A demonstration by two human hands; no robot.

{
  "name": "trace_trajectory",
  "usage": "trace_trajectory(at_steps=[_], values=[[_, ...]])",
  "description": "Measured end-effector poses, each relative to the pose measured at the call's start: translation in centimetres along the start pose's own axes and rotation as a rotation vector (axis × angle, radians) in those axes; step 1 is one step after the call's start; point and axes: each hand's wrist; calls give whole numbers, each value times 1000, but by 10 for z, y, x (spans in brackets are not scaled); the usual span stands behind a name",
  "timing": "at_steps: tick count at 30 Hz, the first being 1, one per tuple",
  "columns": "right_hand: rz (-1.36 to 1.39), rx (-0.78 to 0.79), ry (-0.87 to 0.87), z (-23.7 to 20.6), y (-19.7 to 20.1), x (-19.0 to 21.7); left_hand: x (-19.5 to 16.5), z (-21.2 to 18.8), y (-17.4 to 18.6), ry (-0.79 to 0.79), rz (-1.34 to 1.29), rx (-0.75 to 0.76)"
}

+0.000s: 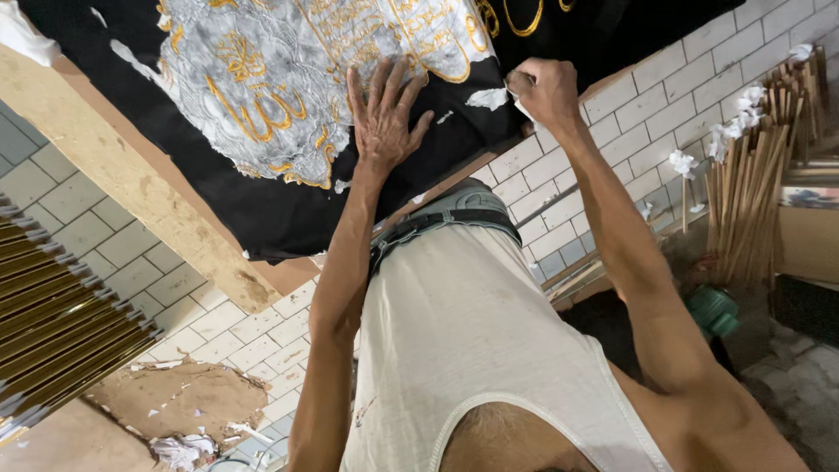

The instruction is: The person peels white protective paper backing off a large black embroidered banner with gold Arabic calligraphy, working section by section across the fabric. They smooth the fabric with one hand while tearing away paper scraps with the other, letting scraps fall to the floor.

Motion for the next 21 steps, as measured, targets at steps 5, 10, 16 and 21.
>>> trace_trajectory(at_steps=[5, 10, 16, 21], values=[[-560, 12, 45, -8, 19, -19, 1, 1, -3, -6, 2, -11], [-719, -125, -4, -41, 89, -21, -3, 1, 4, 17, -8, 13], [-276, -148, 408, -47, 32, 38, -27, 12, -9, 44, -48, 155], [-448, -58, 311, -19, -2, 64, -33, 15, -16, -70, 43, 199]])
Point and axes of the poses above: each hand's wrist, its own z-axis towards the middle knuckle, its own y-axis out of the back of the hand, x = y × z, and after that the axes turned 12 degrees about x, right-handed
